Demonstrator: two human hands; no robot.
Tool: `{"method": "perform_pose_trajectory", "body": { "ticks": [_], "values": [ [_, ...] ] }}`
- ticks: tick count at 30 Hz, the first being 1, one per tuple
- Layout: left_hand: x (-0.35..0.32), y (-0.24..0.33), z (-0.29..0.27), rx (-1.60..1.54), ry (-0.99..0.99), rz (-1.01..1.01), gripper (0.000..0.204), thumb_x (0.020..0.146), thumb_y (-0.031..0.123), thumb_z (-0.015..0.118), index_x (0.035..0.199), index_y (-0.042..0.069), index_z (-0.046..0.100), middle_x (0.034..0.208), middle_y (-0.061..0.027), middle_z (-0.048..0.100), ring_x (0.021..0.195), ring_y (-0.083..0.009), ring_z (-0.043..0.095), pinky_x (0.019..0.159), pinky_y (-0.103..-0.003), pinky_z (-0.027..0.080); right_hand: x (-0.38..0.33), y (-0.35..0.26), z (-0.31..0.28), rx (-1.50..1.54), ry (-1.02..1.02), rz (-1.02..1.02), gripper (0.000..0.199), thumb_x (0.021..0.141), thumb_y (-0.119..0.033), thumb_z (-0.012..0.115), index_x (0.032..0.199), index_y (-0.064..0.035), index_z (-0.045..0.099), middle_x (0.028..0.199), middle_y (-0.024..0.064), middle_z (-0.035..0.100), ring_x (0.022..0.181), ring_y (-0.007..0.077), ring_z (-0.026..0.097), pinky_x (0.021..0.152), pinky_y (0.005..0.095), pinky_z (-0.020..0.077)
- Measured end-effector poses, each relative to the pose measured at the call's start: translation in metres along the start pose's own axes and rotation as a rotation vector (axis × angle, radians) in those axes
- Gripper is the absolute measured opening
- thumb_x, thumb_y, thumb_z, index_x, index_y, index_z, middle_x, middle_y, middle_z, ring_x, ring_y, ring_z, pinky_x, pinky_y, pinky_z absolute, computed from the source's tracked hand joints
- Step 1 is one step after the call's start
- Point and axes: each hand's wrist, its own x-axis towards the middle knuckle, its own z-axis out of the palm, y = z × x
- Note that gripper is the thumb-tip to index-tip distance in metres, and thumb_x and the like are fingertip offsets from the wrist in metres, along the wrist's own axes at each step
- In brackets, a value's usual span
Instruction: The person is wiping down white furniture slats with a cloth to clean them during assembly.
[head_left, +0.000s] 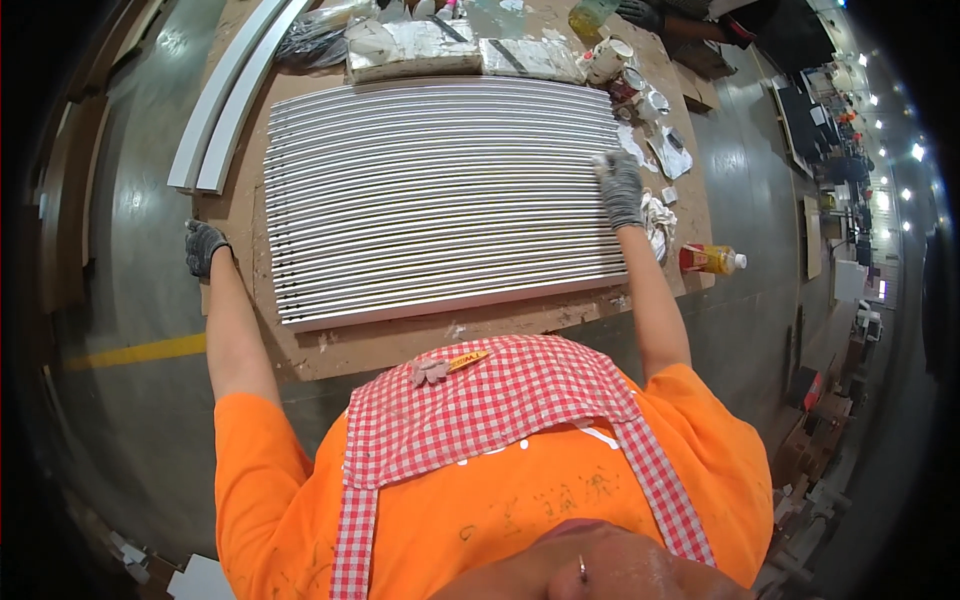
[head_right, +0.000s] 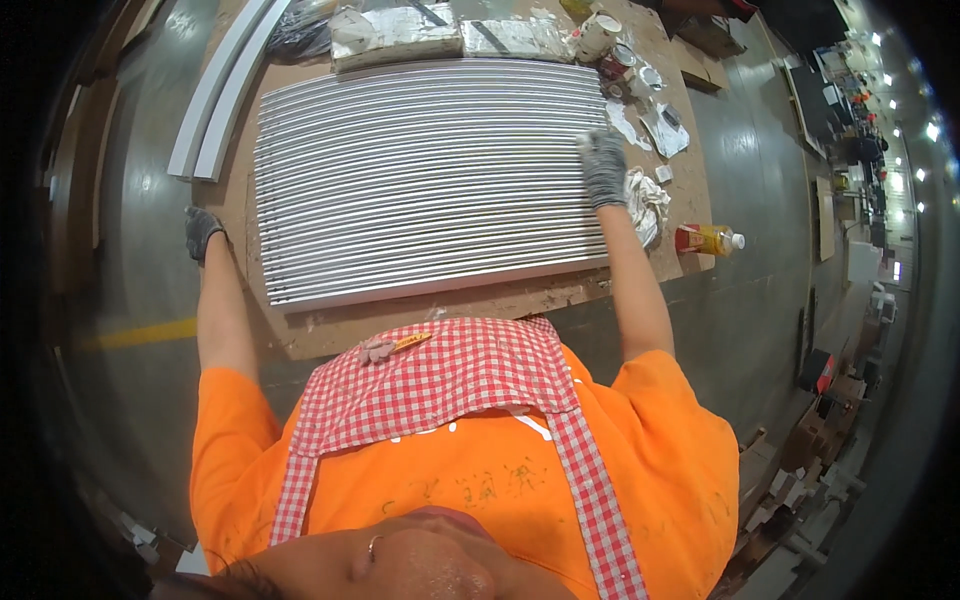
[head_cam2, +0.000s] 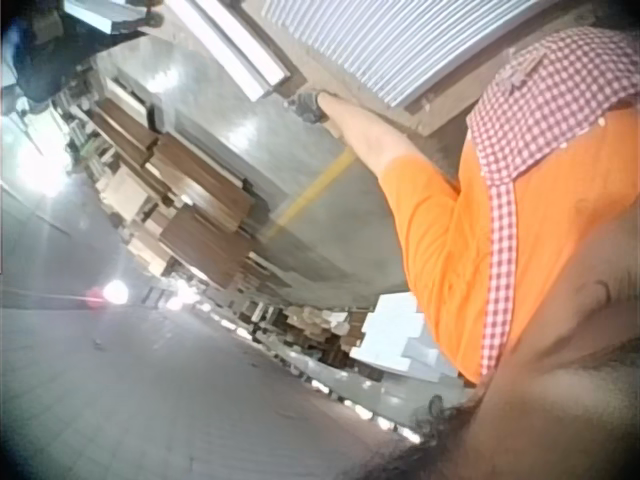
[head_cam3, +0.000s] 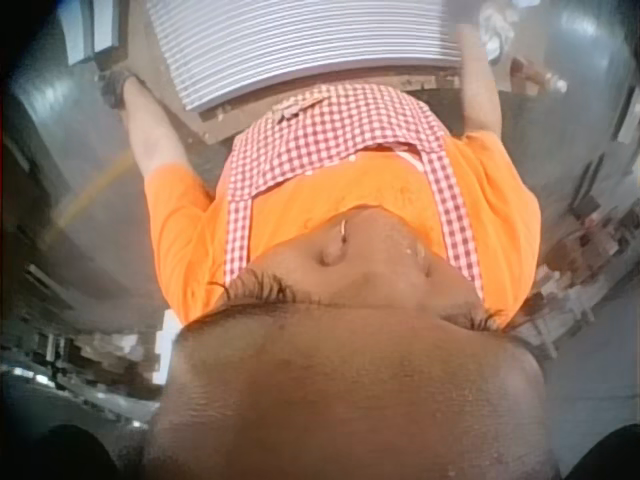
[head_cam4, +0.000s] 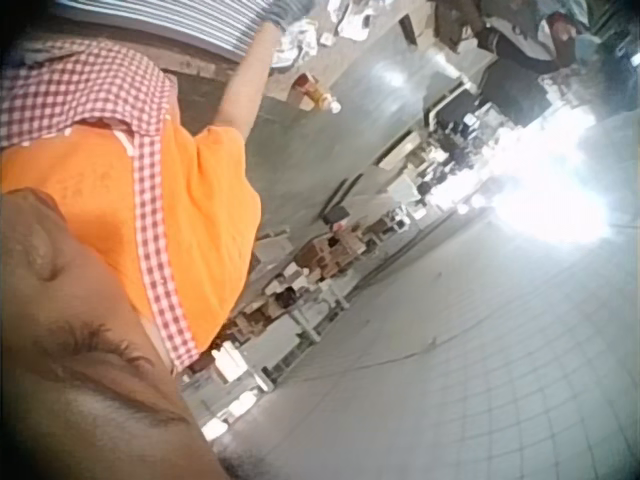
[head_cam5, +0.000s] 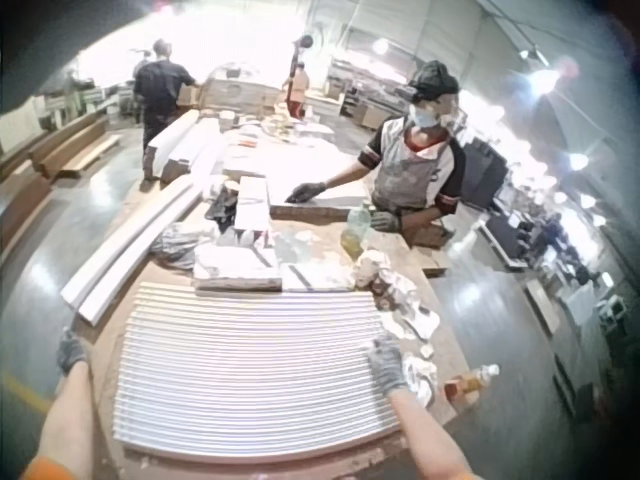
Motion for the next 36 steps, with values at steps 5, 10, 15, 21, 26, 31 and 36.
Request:
{"method": "perform_pose_trajectory", "body": {
  "ticks": [5,10,15,21,26,31,36],
  "values": [
    [0.005,0.002,0.005,0.004,0.015,0.006,0.067,0.095,0.052,0.021,0.108,0.005,0.067,0.11,-0.0178,0.065,0.103,-0.0375,0.061,0.09,-0.049,0.045,0.002,0.092,-0.011,-0.061,0.017,0.259,0.031,0.074,-0.022,0.072,0.096,0.0003,0.068,0.087,0.0169,0.068,0.08,0.03,0.064,0.078,0.0353,0.0492],
    [0.004,-0.006,0.003,0.0,0.032,0.016,0.067,0.094,0.052,0.021,0.107,0.004,0.067,0.108,-0.0185,0.065,0.103,-0.0376,0.061,0.091,-0.048,0.045,-0.002,0.081,-0.004,0.173,0.0,0.378,0.031,0.074,-0.019,0.071,0.096,0.0019,0.067,0.09,0.0169,0.068,0.083,0.0269,0.065,0.08,0.0338,0.0486],
    [0.005,-0.002,0.007,-0.014,0.026,0.021,0.067,0.094,0.052,0.021,0.107,0.004,0.067,0.109,-0.0186,0.065,0.103,-0.0377,0.06,0.091,-0.049,0.045,-0.006,0.089,-0.018,0.28,-0.057,0.556,0.029,0.072,-0.014,0.071,0.097,0.0011,0.066,0.09,0.0149,0.068,0.08,0.0219,0.064,0.076,0.0308,0.0492],
    [0.0,0.003,0.002,-0.014,-0.007,-0.002,0.067,0.094,0.052,0.022,0.109,0.004,0.066,0.112,-0.0186,0.064,0.106,-0.0374,0.059,0.093,-0.049,0.043,-0.016,0.084,-0.018,0.116,0.019,0.358,0.031,0.073,-0.021,0.073,0.094,0.0017,0.067,0.088,0.0175,0.067,0.082,0.0283,0.064,0.078,0.0347,0.0489],
    [0.005,-0.008,0.001,-0.05,-0.001,0.029,0.068,0.093,0.055,0.023,0.118,0.004,0.061,0.121,-0.0198,0.058,0.115,-0.034,0.054,0.097,-0.047,0.04,-0.013,0.079,-0.025,0.158,-0.002,0.332,0.029,0.072,-0.019,0.071,0.092,0.0023,0.067,0.09,0.0174,0.068,0.084,0.0286,0.064,0.08,0.0341,0.0489],
    [0.013,-0.071,-0.021,-0.992,0.008,0.411,0.057,0.091,0.046,0.051,0.127,0.001,0.052,0.131,-0.0152,0.052,0.122,-0.0274,0.048,0.101,-0.041,0.037,-0.012,0.067,-0.019,-0.026,-0.015,0.27,0.03,0.072,-0.014,0.07,0.097,0.0016,0.066,0.091,0.0166,0.067,0.084,0.0264,0.065,0.079,0.0338,0.049],
    [-0.144,-0.118,-0.078,-0.859,-0.387,0.904,0.071,0.082,0.032,0.069,0.138,0.001,0.038,0.138,-0.0131,0.044,0.128,-0.0245,0.041,0.108,-0.037,0.03,-0.021,0.032,-0.04,0.389,-0.205,0.258,0.03,0.073,-0.004,0.073,0.101,0.0,0.063,0.09,0.0091,0.064,0.081,0.0175,0.061,0.075,0.0298,0.0501]
  ]
}}
